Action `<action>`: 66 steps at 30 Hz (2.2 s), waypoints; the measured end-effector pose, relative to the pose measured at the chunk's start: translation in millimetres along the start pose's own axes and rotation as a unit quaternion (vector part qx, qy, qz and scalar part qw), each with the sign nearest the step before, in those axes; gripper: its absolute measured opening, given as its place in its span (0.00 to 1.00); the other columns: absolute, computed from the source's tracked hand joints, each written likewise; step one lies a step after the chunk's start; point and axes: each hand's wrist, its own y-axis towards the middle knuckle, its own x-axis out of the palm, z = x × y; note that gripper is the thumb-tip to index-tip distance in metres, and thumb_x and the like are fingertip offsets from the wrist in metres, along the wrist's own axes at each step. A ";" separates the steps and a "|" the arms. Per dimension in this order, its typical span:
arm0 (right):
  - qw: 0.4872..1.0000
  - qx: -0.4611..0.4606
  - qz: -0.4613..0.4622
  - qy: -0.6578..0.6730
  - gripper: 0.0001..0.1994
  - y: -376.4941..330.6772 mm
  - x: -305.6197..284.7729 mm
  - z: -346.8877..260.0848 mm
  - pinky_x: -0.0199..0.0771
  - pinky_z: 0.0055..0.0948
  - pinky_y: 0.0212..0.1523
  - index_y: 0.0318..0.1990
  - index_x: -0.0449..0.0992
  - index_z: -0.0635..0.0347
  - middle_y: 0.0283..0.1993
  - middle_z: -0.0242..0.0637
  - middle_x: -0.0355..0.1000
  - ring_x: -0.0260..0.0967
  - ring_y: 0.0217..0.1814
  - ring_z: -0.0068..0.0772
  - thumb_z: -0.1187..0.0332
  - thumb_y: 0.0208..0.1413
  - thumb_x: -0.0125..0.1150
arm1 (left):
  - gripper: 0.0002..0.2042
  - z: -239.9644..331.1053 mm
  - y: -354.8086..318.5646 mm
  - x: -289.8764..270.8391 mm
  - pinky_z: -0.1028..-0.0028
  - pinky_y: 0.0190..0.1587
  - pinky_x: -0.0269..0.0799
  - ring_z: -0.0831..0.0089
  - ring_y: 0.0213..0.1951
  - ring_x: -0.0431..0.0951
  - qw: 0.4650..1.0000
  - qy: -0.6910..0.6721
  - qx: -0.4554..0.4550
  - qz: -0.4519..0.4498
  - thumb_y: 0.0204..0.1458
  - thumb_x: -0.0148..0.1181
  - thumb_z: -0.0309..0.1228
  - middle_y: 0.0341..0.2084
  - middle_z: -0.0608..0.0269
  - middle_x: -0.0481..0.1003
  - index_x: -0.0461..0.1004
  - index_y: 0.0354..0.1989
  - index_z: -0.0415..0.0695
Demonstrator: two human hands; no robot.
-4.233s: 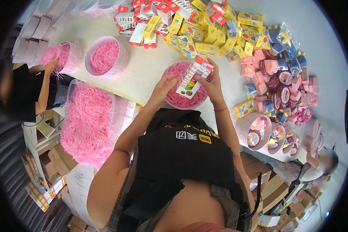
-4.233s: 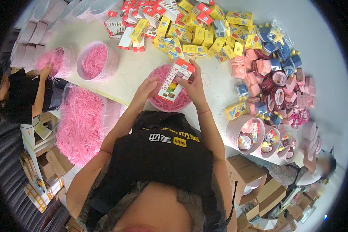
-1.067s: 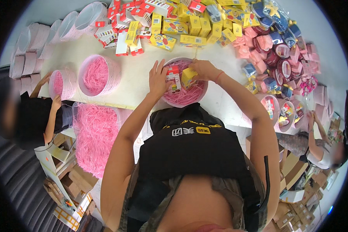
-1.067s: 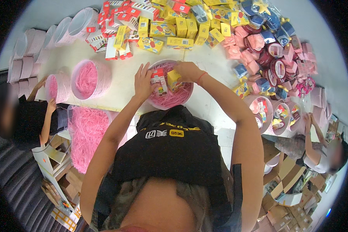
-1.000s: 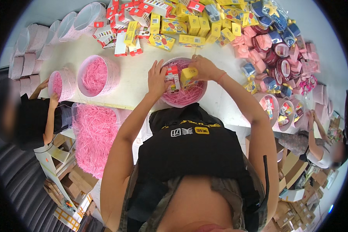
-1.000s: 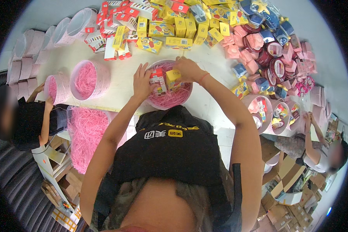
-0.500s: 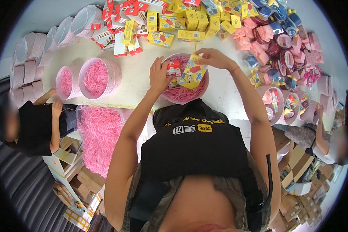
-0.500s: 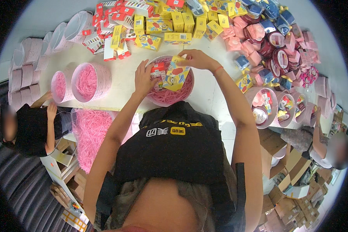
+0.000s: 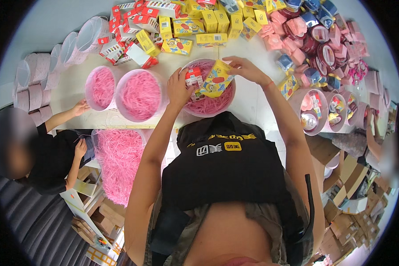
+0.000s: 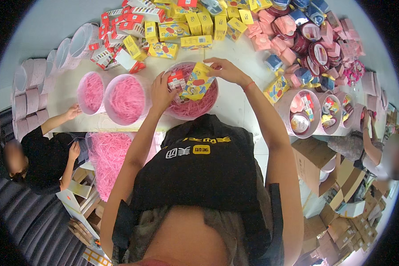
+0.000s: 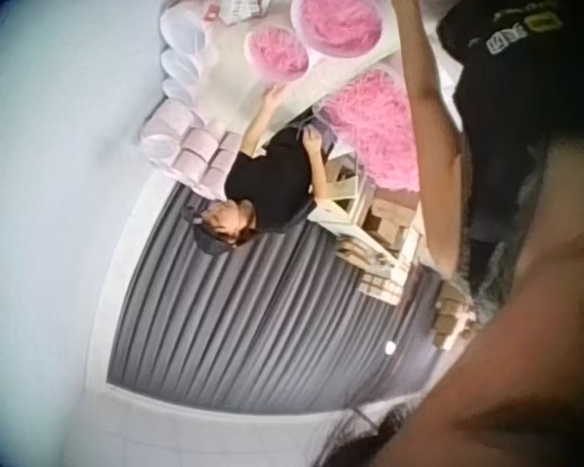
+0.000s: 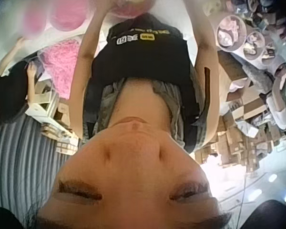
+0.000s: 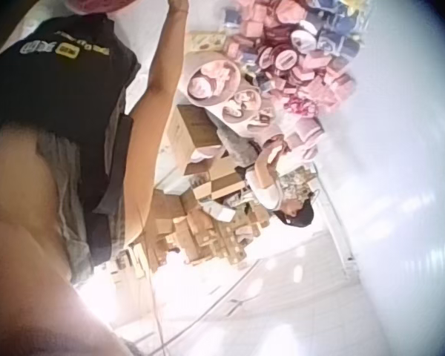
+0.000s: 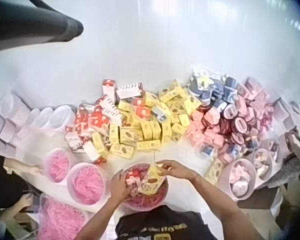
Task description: The person assembles gift baskets by placing pink shredded paper into round containers, then adding small boxed items, round tins, and yellow star-shaped decorations. The person repeatedly fills multiple baskets with the same set of items.
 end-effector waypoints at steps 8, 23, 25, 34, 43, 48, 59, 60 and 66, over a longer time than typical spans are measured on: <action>0.991 -0.015 0.001 -0.135 0.22 17.5 5.7 -12.9 0.73 0.30 0.47 0.53 0.78 0.59 0.44 0.45 0.79 0.75 0.44 0.33 0.57 0.54 0.65 | 0.37 7.0 2.6 -1.8 0.56 0.60 0.64 0.47 0.59 0.66 1.000 -0.019 0.012 0.002 0.38 0.74 0.33 0.59 0.47 0.65 0.66 0.60 0.46; 0.990 0.075 0.094 0.071 0.30 -3.8 10.4 -63.4 0.67 0.19 0.32 0.47 0.81 0.61 0.27 0.27 0.71 0.67 0.30 0.16 0.39 0.60 0.53 | 0.36 67.2 -18.7 -27.8 0.56 0.43 0.76 0.54 0.52 0.74 0.365 -0.869 -0.277 -0.187 0.58 0.45 0.61 0.65 0.48 0.62 0.56 0.70 0.51; 0.993 0.046 0.099 0.036 0.28 -8.4 6.6 -64.8 0.67 0.18 0.36 0.49 0.80 0.62 0.31 0.29 0.74 0.68 0.33 0.17 0.44 0.64 0.49 | 0.36 67.8 -21.5 -30.2 0.57 0.42 0.76 0.53 0.50 0.75 0.294 -0.899 -0.242 -0.218 0.58 0.43 0.61 0.64 0.48 0.62 0.56 0.70 0.53; 0.987 -0.093 0.078 0.105 0.23 -9.0 29.4 -76.6 0.71 0.24 0.52 0.55 0.75 0.63 0.49 0.34 0.76 0.70 0.53 0.24 0.55 0.59 0.63 | 0.35 74.8 -23.0 -23.9 0.60 0.41 0.76 0.53 0.47 0.76 0.297 -0.898 -0.243 -0.214 0.59 0.43 0.62 0.59 0.48 0.69 0.58 0.69 0.52; 0.963 -0.121 0.083 -0.224 0.25 -1.1 33.6 -29.0 0.73 0.42 0.54 0.56 0.72 0.54 0.52 0.47 0.75 0.73 0.54 0.52 0.60 0.50 0.68 | 0.33 16.3 -2.5 -18.1 0.61 0.62 0.61 0.56 0.60 0.67 1.000 -0.003 0.024 0.003 0.43 0.70 0.33 0.56 0.54 0.69 0.66 0.61 0.47; 0.932 -0.118 0.033 -0.341 0.27 7.2 44.2 -0.6 0.74 0.45 0.47 0.57 0.68 0.52 0.46 0.46 0.76 0.74 0.47 0.55 0.62 0.49 0.68 | 0.32 25.9 14.3 -11.6 0.57 0.60 0.62 0.50 0.59 0.67 0.994 0.079 0.079 0.008 0.37 0.72 0.31 0.60 0.52 0.63 0.70 0.57 0.49; 0.863 -0.137 0.167 -0.457 0.24 -1.1 57.4 33.0 0.52 0.53 0.67 0.57 0.75 0.47 0.72 0.40 0.53 0.45 0.75 0.52 0.60 0.50 0.68 | 0.29 16.5 18.0 -14.9 0.59 0.55 0.70 0.50 0.57 0.70 0.997 -0.074 0.021 -0.022 0.36 0.74 0.25 0.58 0.50 0.64 0.71 0.51 0.47; 0.863 -0.140 0.172 -0.454 0.23 3.3 58.5 34.4 0.52 0.54 0.67 0.56 0.75 0.47 0.72 0.40 0.53 0.46 0.75 0.52 0.60 0.50 0.67 | 0.31 27.4 21.0 -22.4 0.60 0.55 0.70 0.50 0.58 0.69 0.997 -0.068 0.012 -0.033 0.36 0.75 0.25 0.59 0.50 0.64 0.70 0.53 0.48; 0.909 -0.161 0.142 -0.357 0.21 7.9 45.9 42.5 0.58 0.47 0.65 0.55 0.76 0.49 0.70 0.43 0.58 0.54 0.72 0.51 0.64 0.52 0.65 | 0.35 2.1 25.9 -2.8 0.58 0.58 0.67 0.49 0.59 0.68 0.993 0.018 -0.025 -0.111 0.33 0.77 0.28 0.58 0.50 0.65 0.69 0.55 0.49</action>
